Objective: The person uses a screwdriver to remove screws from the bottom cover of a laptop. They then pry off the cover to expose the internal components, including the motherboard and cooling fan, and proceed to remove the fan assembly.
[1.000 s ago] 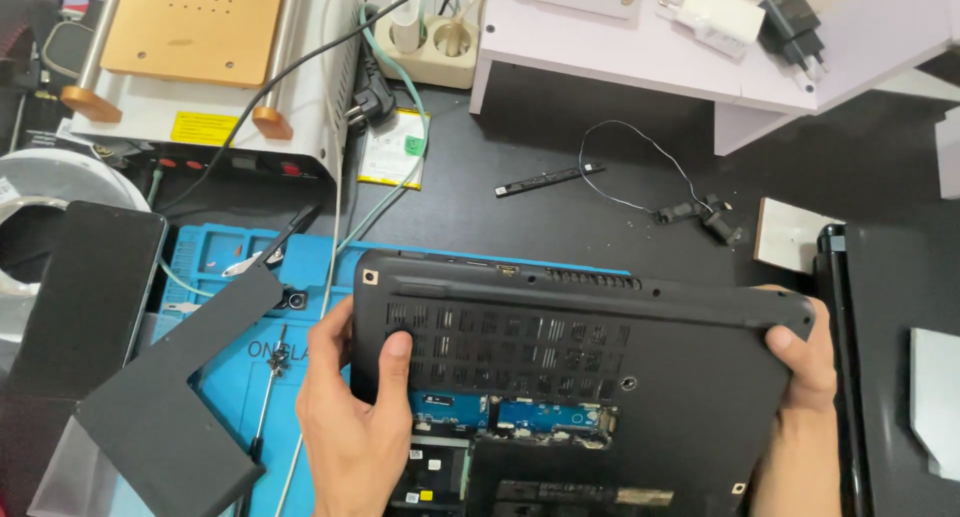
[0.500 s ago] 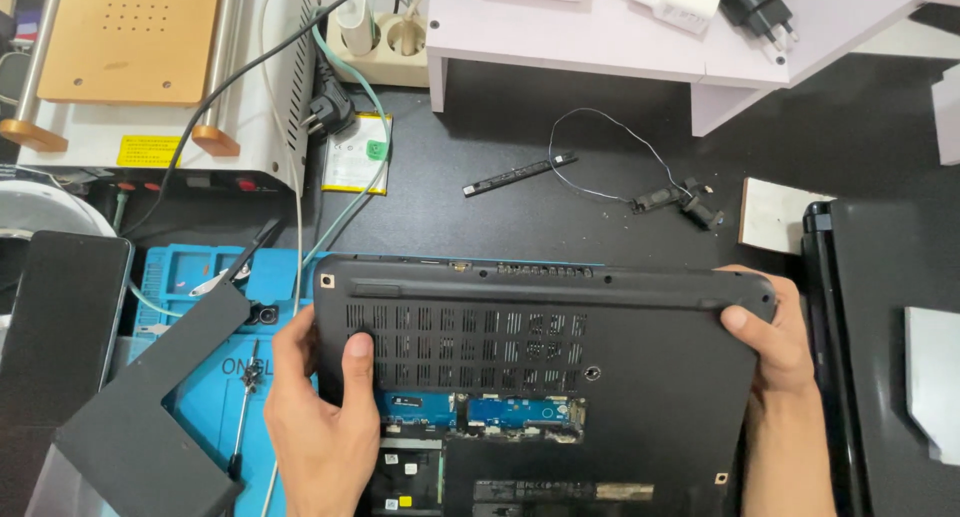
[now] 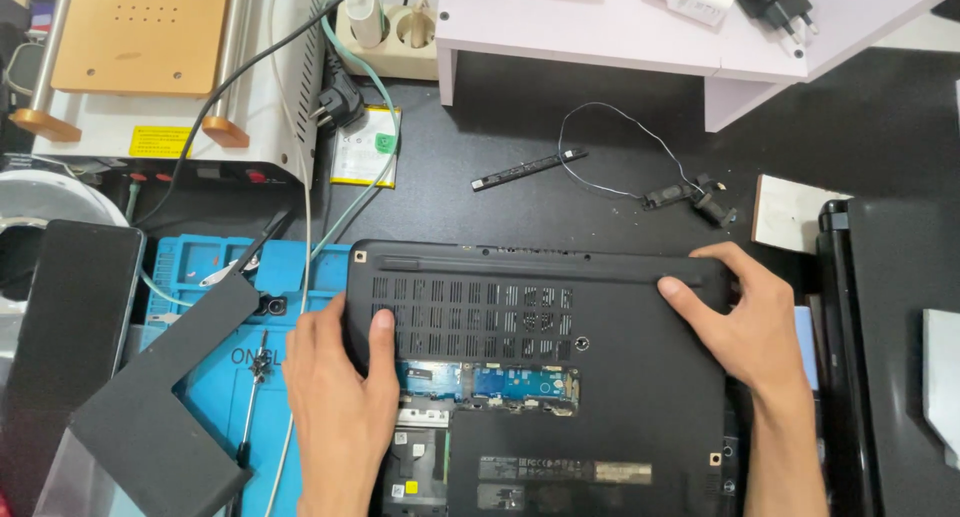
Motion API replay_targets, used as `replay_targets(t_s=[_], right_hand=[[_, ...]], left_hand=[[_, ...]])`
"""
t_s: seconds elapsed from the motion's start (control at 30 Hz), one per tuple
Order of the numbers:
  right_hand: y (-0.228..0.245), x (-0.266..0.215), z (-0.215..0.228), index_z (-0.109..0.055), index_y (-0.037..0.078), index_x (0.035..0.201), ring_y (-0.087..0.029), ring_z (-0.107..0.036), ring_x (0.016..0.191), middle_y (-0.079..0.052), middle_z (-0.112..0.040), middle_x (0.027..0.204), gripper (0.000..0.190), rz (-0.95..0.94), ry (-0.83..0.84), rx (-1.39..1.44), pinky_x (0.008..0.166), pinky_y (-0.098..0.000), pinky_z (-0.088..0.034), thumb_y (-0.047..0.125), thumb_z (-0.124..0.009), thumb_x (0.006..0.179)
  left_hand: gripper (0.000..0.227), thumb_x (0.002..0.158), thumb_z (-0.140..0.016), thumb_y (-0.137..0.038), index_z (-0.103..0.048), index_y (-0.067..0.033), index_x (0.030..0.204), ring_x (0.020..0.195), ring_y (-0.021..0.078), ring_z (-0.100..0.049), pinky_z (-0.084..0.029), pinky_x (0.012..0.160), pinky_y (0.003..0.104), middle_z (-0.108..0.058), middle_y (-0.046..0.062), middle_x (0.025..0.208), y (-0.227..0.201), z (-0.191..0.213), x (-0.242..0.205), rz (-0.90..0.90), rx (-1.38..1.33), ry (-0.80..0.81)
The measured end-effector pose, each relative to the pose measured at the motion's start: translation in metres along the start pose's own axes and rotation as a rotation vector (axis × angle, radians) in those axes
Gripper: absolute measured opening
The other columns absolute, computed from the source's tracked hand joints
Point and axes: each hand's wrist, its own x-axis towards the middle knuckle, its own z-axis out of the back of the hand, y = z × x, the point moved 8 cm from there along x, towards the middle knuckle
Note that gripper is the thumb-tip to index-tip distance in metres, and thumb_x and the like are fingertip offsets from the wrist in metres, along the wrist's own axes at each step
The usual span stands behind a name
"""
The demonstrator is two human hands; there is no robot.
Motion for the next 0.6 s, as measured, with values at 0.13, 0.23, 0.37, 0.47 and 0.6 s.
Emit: replay_targets(t_s=[0.13,0.23,0.37,0.47,0.6], right_hand=[[0.009,-0.004,0.001,-0.073,0.000,0.109,-0.020,-0.067,0.073,-0.012,-0.072,0.085,0.044,0.094,-0.078,-0.167,0.066,-0.0328,-0.052,0.031,-0.085,0.079],[0.020,-0.004,0.001,-0.073,-0.001,0.109,-0.022,-0.071,0.084,-0.014,-0.073,0.094,0.045,0.228,-0.098,-0.224,0.076,-0.0339,-0.054,0.032,-0.084,0.082],[0.009,-0.002,-0.001,-0.073,0.000,0.111,-0.027,-0.072,0.089,-0.015,-0.074,0.098,0.047,0.155,-0.082,-0.235,0.079,-0.0378,-0.054,0.035,-0.083,0.081],[0.015,-0.005,-0.001,-0.073,0.000,0.111,-0.028,-0.071,0.097,-0.016,-0.073,0.104,0.046,0.241,-0.106,-0.254,0.086,-0.0385,-0.054,0.034,-0.082,0.083],[0.022,-0.005,-0.001,-0.072,-0.001,0.110,-0.031,-0.071,0.099,-0.016,-0.072,0.106,0.044,0.306,-0.123,-0.273,0.088,-0.0396,-0.054,0.034,-0.081,0.084]], left_hand=[[0.044,0.097,-0.067,-0.027,-0.063,0.0025,0.129,0.104,0.0392,-0.059,-0.044,0.091,0.046,-0.062,0.021,0.113,0.002,0.015,-0.008,-0.014,0.018,0.001],[0.037,0.094,-0.068,-0.026,-0.069,-0.0055,0.125,0.103,0.0324,-0.061,-0.043,0.088,0.044,-0.065,0.012,0.109,0.018,0.034,-0.014,-0.040,0.097,-0.001],[0.023,0.091,-0.072,-0.035,-0.076,-0.0209,0.107,0.105,0.0202,-0.063,-0.043,0.092,0.043,-0.067,-0.001,0.103,0.081,0.062,-0.022,0.125,0.517,0.066],[0.026,0.086,-0.074,-0.044,-0.077,-0.0252,0.103,0.108,0.0187,-0.062,-0.043,0.095,0.045,-0.067,-0.002,0.102,0.116,0.070,-0.031,0.232,0.736,0.179],[0.020,0.086,-0.074,-0.045,-0.078,-0.0290,0.097,0.113,0.0167,-0.061,-0.043,0.098,0.045,-0.065,-0.003,0.104,0.141,0.063,-0.044,0.239,0.849,0.210]])
